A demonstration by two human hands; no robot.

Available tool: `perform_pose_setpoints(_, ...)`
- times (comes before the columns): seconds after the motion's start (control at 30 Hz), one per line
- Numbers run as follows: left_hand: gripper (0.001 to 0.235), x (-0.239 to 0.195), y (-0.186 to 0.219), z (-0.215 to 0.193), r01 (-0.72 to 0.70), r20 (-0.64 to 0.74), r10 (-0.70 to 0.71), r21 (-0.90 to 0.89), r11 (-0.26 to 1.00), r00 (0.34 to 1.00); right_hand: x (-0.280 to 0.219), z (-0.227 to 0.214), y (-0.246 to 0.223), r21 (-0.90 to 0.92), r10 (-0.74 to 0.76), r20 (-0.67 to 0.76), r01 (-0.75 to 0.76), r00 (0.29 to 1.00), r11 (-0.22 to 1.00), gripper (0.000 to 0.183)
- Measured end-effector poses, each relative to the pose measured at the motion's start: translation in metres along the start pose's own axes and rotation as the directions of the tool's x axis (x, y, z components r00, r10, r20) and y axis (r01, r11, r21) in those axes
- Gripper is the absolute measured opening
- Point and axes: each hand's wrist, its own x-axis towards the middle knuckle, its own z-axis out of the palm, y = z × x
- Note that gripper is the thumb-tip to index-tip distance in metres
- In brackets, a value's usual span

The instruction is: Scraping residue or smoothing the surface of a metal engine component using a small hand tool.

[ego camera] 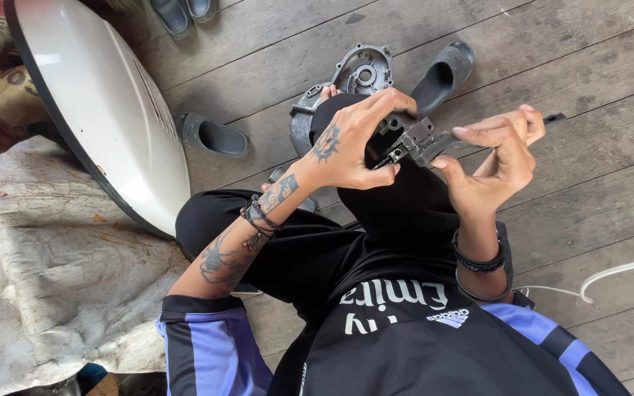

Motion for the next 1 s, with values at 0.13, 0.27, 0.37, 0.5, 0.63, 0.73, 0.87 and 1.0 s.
perform_pose_setpoints(0.13,0.059,-0.002,-0.006,0.004,-0.011,-0.005,0.011,0.002,1.000,1.000,-0.001,-0.006,0.013,-0.053,0.029,0.005,-0.028,1.000,0.998,0.049)
perform_pose_setpoints(0.27,0.058,-0.002,-0.006,0.003,-0.010,0.000,0.010,-0.009,1.000,1.000,-0.002,-0.009,0.020,-0.070,0.056,-0.001,-0.056,0.998,0.996,0.049)
perform_pose_setpoints(0.37,0.058,-0.002,-0.009,0.004,-0.005,0.015,0.005,0.006,1.000,1.000,-0.005,-0.008,0.021,-0.020,0.076,0.007,-0.076,0.997,0.997,0.048)
perform_pose_setpoints(0.5,0.061,-0.001,-0.018,0.010,-0.006,-0.062,-0.001,-0.112,0.994,0.998,-0.012,-0.006,0.026,0.129,-0.028,0.036,0.023,0.999,0.991,0.056)
perform_pose_setpoints(0.63,0.059,-0.002,-0.020,0.009,-0.008,-0.082,-0.001,-0.119,0.993,0.997,-0.010,-0.008,0.043,0.127,-0.052,0.044,0.046,0.998,0.991,0.055)
perform_pose_setpoints(0.73,0.060,-0.002,-0.017,0.010,-0.004,-0.077,-0.006,-0.125,0.992,0.997,-0.014,-0.008,0.038,0.112,-0.058,0.056,0.052,0.997,0.992,0.056)
perform_pose_setpoints(0.87,0.061,-0.002,-0.012,0.006,-0.001,-0.079,-0.009,-0.122,0.993,0.997,-0.007,-0.004,0.023,0.126,-0.055,0.059,0.047,0.997,0.991,0.053)
perform_pose_setpoints(1.0,0.059,-0.003,-0.007,0.003,-0.001,0.002,0.001,-0.010,1.000,1.000,-0.003,-0.003,0.015,-0.017,0.020,0.001,-0.020,1.000,1.000,0.052)
